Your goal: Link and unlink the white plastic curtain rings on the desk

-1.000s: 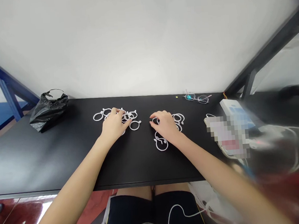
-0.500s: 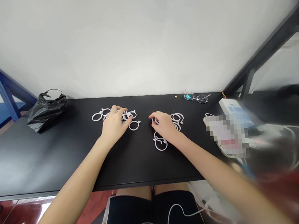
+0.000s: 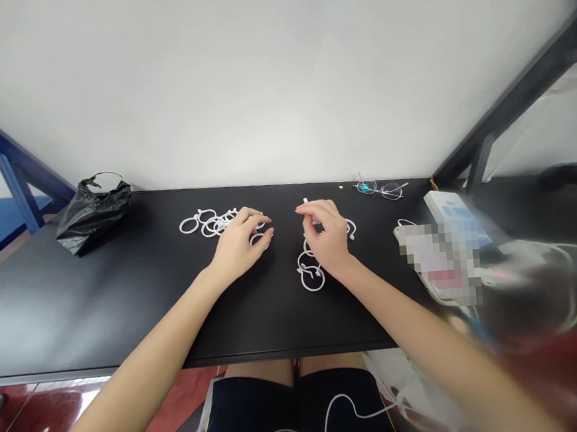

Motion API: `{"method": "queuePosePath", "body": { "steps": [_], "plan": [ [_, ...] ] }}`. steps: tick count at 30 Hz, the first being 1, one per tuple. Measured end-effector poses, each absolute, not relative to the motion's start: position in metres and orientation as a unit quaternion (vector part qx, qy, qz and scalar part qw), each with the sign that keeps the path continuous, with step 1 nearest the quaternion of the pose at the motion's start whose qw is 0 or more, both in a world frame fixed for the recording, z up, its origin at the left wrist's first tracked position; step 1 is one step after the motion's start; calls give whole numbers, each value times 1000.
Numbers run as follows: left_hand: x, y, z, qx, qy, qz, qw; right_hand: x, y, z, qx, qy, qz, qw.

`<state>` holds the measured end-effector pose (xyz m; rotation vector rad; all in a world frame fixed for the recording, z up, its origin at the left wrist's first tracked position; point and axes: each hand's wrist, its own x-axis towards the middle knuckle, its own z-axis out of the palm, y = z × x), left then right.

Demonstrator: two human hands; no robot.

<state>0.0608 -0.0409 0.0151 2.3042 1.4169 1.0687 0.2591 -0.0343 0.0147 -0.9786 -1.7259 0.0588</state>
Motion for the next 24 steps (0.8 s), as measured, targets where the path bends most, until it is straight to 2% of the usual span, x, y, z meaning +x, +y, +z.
{"method": "queuePosePath", "body": {
  "steps": [3, 7, 10, 15, 24],
  "plan": [
    [67, -45, 17, 759, 458, 389, 251, 258, -37, 18, -378, -726, 15, 574],
    [76, -50, 19, 686, 402, 396, 459, 255, -41, 16, -348, -746, 30, 567],
    [80, -52, 19, 642, 347, 389, 561, 253, -45, 15, -317, -762, 51, 562],
    [80, -54, 19, 604, 293, 364, 646, 250, -48, 14, -277, -773, 73, 566],
    [77, -49, 9, 574, 258, 352, 692, 248, -47, 10, -264, -774, 90, 568]
  ]
}}
